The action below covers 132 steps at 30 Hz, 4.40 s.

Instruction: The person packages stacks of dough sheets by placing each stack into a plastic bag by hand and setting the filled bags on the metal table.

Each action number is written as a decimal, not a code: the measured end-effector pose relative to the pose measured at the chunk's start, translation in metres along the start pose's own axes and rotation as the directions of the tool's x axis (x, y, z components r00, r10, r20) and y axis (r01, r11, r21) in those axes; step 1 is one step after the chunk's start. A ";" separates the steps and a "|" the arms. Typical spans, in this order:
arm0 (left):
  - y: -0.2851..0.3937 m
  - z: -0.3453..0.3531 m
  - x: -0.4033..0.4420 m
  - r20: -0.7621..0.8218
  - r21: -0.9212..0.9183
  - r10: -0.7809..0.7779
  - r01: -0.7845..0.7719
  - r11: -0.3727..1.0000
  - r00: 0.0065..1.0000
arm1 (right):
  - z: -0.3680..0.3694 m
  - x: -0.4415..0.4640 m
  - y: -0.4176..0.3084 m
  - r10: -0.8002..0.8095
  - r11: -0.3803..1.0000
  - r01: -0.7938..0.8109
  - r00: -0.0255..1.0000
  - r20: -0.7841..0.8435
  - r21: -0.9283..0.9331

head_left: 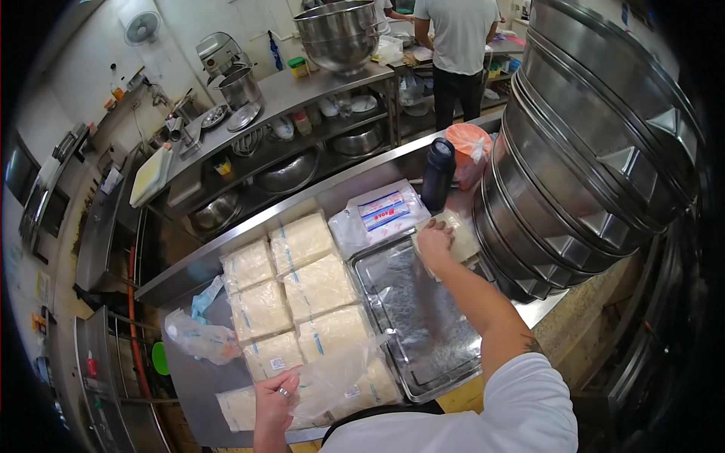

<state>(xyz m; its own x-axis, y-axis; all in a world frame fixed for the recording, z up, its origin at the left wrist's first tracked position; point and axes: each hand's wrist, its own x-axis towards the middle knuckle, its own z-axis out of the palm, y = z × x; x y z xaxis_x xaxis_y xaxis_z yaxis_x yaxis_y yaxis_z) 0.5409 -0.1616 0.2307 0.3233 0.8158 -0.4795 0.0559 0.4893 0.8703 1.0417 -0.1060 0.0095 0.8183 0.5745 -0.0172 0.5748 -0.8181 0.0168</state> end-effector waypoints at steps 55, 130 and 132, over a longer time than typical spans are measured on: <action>-0.089 -0.055 0.039 0.543 0.556 0.467 -0.715 0.423 0.698 | -0.098 -0.436 -0.025 -0.543 -0.605 -0.705 0.706 0.455 0.371; -0.083 -0.144 0.012 0.205 0.649 0.645 -0.595 0.474 0.737 | -0.079 -0.423 -0.183 -0.693 -0.424 -0.848 0.530 0.488 0.319; -0.089 -0.141 0.013 0.219 0.570 0.672 -0.652 0.500 0.707 | -0.075 -0.420 -0.187 -0.711 -0.438 -0.852 0.524 0.469 0.287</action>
<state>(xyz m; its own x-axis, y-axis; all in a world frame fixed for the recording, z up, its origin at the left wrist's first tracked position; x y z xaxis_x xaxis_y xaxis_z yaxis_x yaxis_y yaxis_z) 0.4065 -0.1510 0.1312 0.4728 0.8386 0.2705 0.3560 -0.4626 0.8119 0.5912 -0.1929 0.0883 0.0178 0.8717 -0.4898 -0.9502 -0.1377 -0.2795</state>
